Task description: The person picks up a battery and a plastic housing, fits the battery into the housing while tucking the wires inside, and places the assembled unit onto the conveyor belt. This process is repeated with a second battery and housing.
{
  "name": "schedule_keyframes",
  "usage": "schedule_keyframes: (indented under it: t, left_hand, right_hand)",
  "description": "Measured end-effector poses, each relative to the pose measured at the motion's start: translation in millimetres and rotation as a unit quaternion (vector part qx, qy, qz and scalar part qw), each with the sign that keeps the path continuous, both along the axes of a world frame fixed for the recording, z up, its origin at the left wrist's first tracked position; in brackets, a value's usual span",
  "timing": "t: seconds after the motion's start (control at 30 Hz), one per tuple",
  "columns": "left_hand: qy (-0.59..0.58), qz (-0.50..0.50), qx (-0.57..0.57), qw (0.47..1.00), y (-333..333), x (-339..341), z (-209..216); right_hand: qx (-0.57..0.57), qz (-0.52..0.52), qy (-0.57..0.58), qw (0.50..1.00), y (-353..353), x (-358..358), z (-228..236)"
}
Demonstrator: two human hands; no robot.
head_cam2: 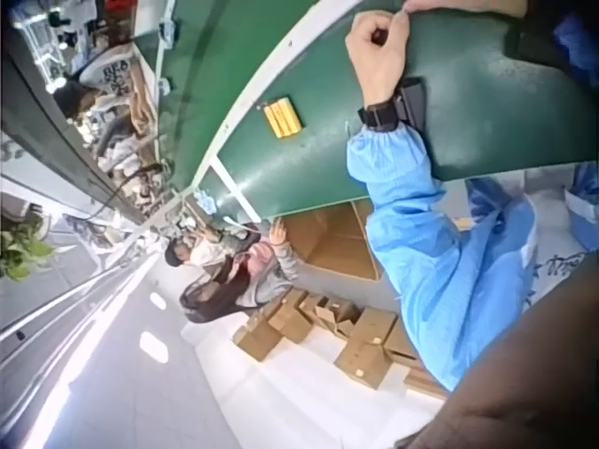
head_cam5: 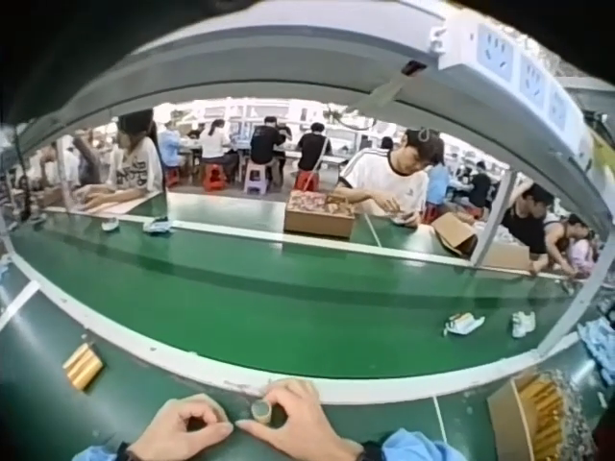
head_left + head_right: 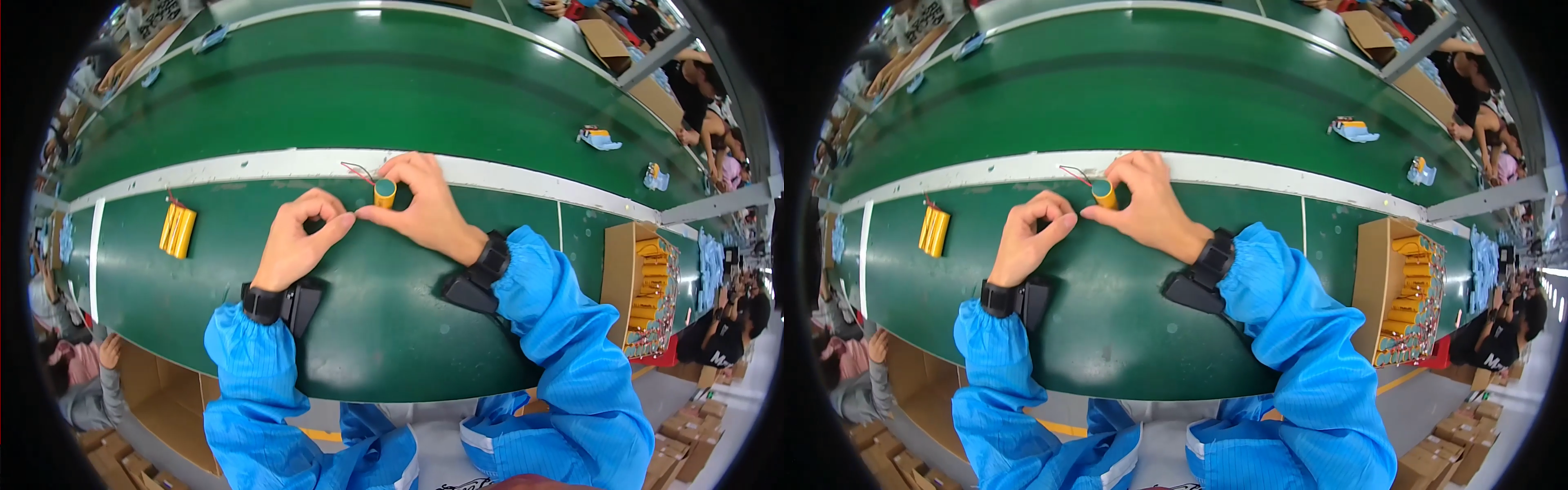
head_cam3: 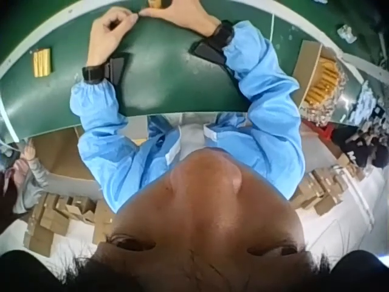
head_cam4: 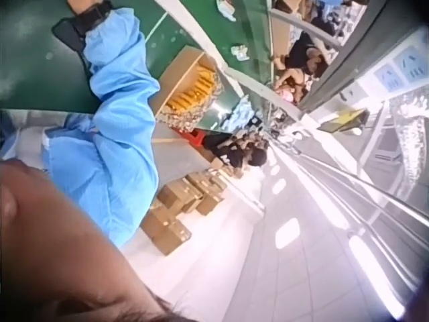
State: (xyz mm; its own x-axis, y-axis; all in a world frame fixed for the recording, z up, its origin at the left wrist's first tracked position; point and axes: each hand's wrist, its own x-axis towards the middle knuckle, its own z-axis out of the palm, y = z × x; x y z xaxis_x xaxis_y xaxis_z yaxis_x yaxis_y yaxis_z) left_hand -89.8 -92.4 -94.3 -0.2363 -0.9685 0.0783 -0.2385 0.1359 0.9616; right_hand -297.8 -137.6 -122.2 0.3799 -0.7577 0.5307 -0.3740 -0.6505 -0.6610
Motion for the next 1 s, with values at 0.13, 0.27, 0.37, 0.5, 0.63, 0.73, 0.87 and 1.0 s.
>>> schedule_keyframes:
  t: [0.13, 0.27, 0.37, 0.5, 0.63, 0.73, 0.87, 1.0]
  left_hand:
    - [0.006, 0.004, 0.019, 1.0, -1, -1, -4]
    - [0.011, 0.009, 0.033, 0.999, 0, 4, -1]
    - [0.012, 0.013, 0.038, 0.999, -1, 5, -1]
    - [0.006, 0.002, 0.041, 0.999, 0, 4, -2]
    - [0.014, 0.007, 0.055, 0.998, 3, 0, 0]
    - [-0.002, 0.006, 0.047, 0.999, 3, -1, 3]
    - [0.002, 0.002, 0.032, 0.999, 4, -7, -1]
    - [0.01, 0.002, 0.039, 0.999, 4, -9, 1]
  right_hand:
    - [0.035, -0.024, 0.025, 0.999, 0, -4, 0]
    - [0.036, -0.022, 0.026, 0.999, 2, 3, 10]
    - [0.069, -0.009, 0.028, 0.997, 3, 1, 10]
    - [0.099, -0.005, 0.022, 0.995, 4, 1, 4]
    - [0.019, 0.007, -0.046, 0.999, 4, -3, 11]
    - [0.008, 0.002, -0.012, 1.0, 6, -4, 9]
    - [-0.014, 0.002, -0.007, 1.0, 6, -11, 12]
    - [-0.022, -0.004, 0.006, 1.0, 6, -13, 11]
